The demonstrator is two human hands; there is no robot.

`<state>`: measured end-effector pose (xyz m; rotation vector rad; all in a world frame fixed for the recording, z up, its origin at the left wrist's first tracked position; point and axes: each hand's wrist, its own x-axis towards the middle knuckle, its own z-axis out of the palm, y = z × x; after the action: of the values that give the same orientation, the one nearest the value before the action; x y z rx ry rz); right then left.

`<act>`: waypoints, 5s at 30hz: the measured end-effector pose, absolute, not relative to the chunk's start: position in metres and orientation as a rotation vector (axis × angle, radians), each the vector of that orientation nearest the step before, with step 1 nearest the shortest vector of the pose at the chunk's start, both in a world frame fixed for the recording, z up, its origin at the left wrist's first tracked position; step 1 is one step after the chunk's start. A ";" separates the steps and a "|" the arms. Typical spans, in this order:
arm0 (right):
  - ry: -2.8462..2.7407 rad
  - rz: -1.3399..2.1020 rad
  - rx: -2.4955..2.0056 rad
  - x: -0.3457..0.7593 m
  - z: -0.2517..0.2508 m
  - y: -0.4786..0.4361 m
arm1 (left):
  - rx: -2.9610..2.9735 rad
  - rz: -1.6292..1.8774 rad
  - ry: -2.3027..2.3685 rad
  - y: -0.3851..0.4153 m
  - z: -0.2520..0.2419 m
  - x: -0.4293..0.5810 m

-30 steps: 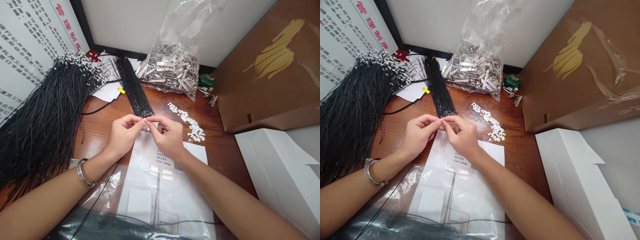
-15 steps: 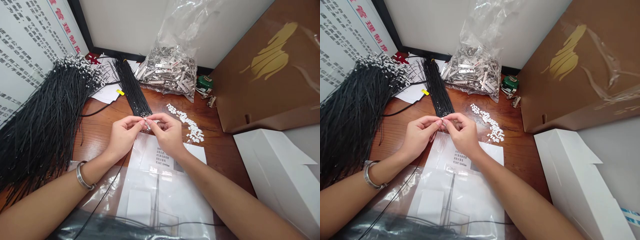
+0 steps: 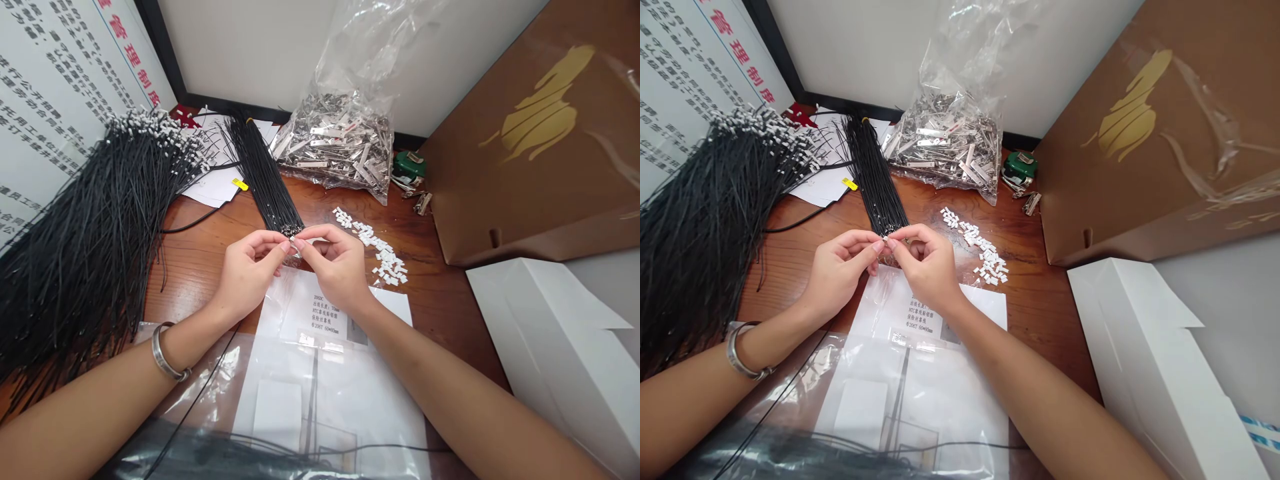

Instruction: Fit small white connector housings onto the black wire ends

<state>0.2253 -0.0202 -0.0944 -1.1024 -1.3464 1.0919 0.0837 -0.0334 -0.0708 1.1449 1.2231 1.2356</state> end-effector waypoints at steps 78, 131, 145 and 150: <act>-1.096 1.437 -1.030 0.224 -0.084 -0.016 | 1.094 1.181 1.222 -0.034 -0.070 0.082; -1.106 1.470 -1.066 0.227 -0.083 -0.014 | 1.355 0.992 1.211 -0.028 -0.069 0.070; -1.222 1.385 -1.090 0.225 -0.088 -0.015 | 1.441 0.982 1.218 -0.028 -0.078 0.068; -1.230 1.404 -1.102 0.227 -0.090 -0.015 | 1.491 0.961 1.228 -0.029 -0.080 0.067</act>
<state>0.2266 -0.0152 -0.0896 -1.1019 -1.2305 1.4043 0.0674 -0.0290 -0.0801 1.4908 1.2276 0.9607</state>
